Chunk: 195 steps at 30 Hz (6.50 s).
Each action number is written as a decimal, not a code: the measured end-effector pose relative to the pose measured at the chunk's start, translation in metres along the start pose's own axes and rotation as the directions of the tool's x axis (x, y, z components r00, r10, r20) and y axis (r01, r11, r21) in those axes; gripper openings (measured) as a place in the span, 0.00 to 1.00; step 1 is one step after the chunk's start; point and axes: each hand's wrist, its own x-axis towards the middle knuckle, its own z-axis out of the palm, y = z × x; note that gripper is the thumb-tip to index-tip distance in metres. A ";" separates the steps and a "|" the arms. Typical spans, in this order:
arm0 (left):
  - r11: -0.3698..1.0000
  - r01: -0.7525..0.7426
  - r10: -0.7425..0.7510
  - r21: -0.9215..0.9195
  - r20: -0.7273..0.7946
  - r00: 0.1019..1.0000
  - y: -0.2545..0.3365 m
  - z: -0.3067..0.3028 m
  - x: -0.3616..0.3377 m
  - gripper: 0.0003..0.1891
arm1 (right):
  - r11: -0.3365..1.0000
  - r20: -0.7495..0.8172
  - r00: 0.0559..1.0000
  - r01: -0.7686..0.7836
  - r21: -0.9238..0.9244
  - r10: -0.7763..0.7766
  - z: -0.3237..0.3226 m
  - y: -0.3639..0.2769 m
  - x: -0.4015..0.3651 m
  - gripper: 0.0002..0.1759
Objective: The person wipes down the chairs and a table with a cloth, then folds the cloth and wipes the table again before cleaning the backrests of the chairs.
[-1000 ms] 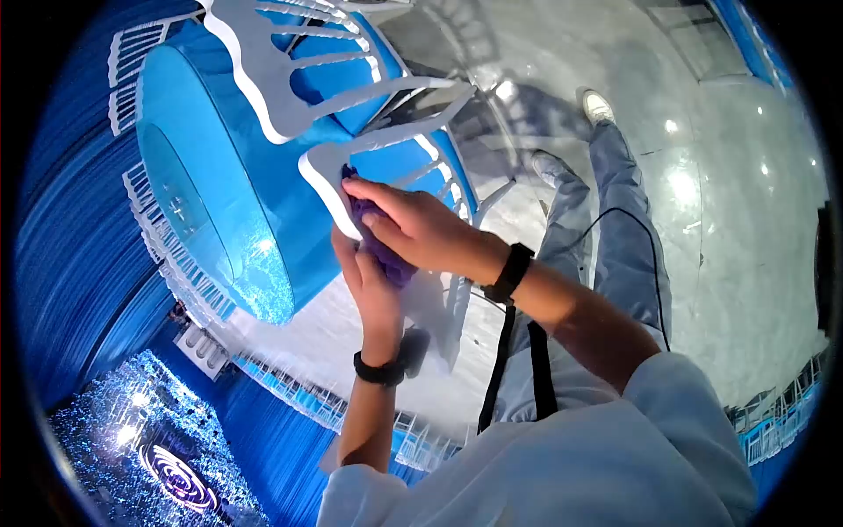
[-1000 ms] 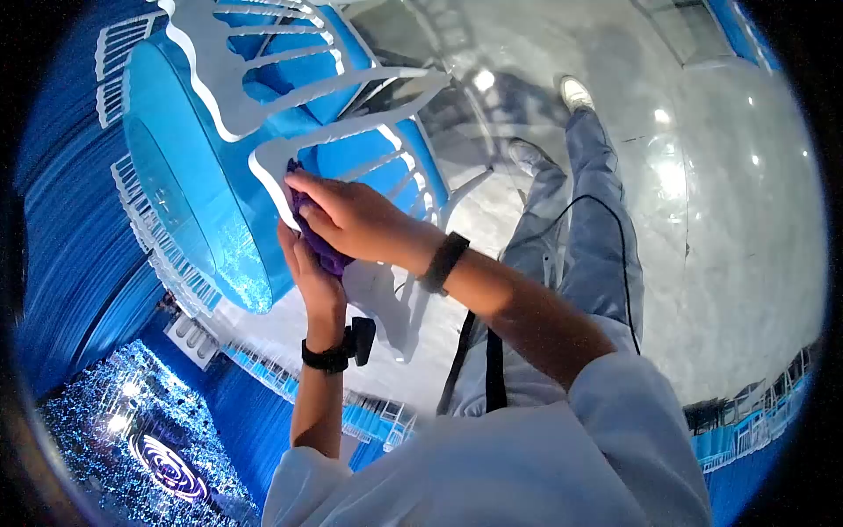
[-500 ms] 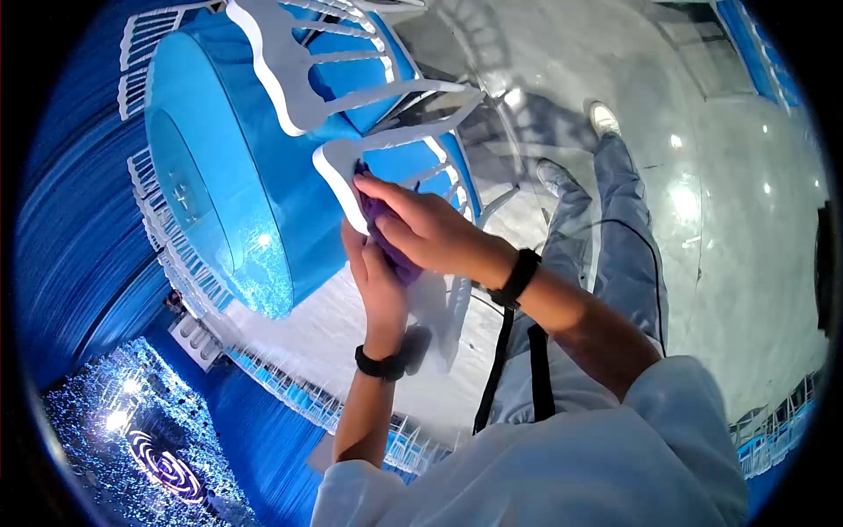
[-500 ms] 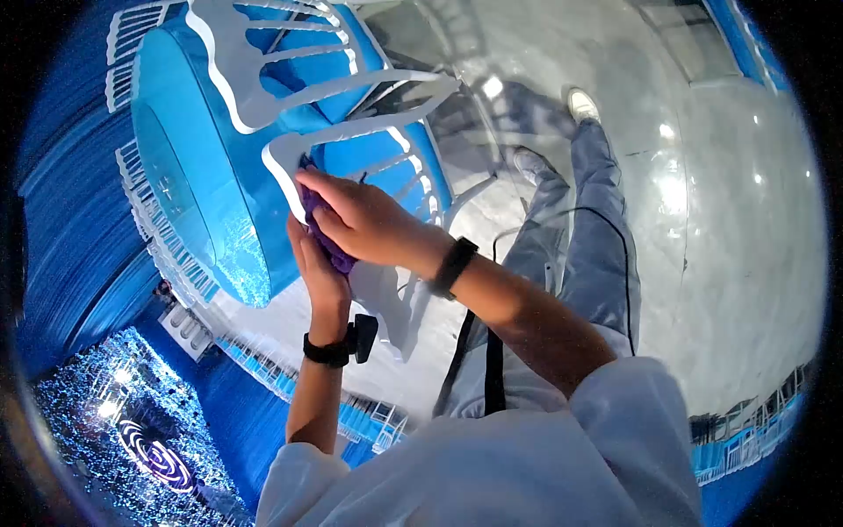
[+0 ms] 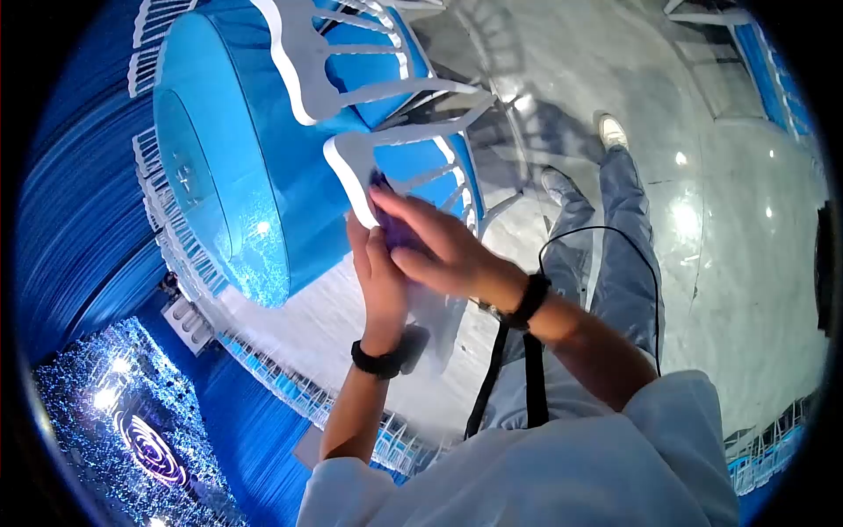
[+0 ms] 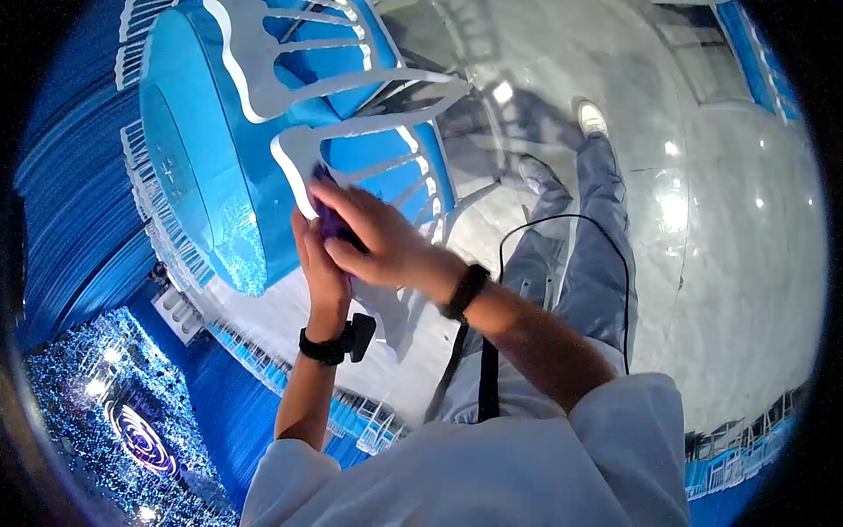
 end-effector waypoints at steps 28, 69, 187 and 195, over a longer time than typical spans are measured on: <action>0.999 0.034 -0.035 0.017 0.023 0.999 0.007 0.000 -0.001 0.23 | 1.000 0.022 1.000 0.008 0.010 -0.008 0.001 -0.004 -0.023 0.36; 0.978 -0.157 0.096 -0.137 -0.371 0.923 0.106 -0.019 0.151 0.12 | 0.880 -0.327 0.821 -0.470 0.077 0.467 -0.054 0.012 0.206 0.16; 0.978 0.177 -0.075 0.108 -0.611 0.788 0.184 0.062 0.301 0.19 | 0.609 0.442 0.642 -0.050 -0.792 0.627 -0.156 -0.024 0.572 0.11; 0.985 0.162 -0.080 0.057 -0.680 0.729 0.147 0.056 0.239 0.15 | 0.375 0.407 0.342 0.157 -0.914 0.847 -0.130 -0.053 0.532 0.07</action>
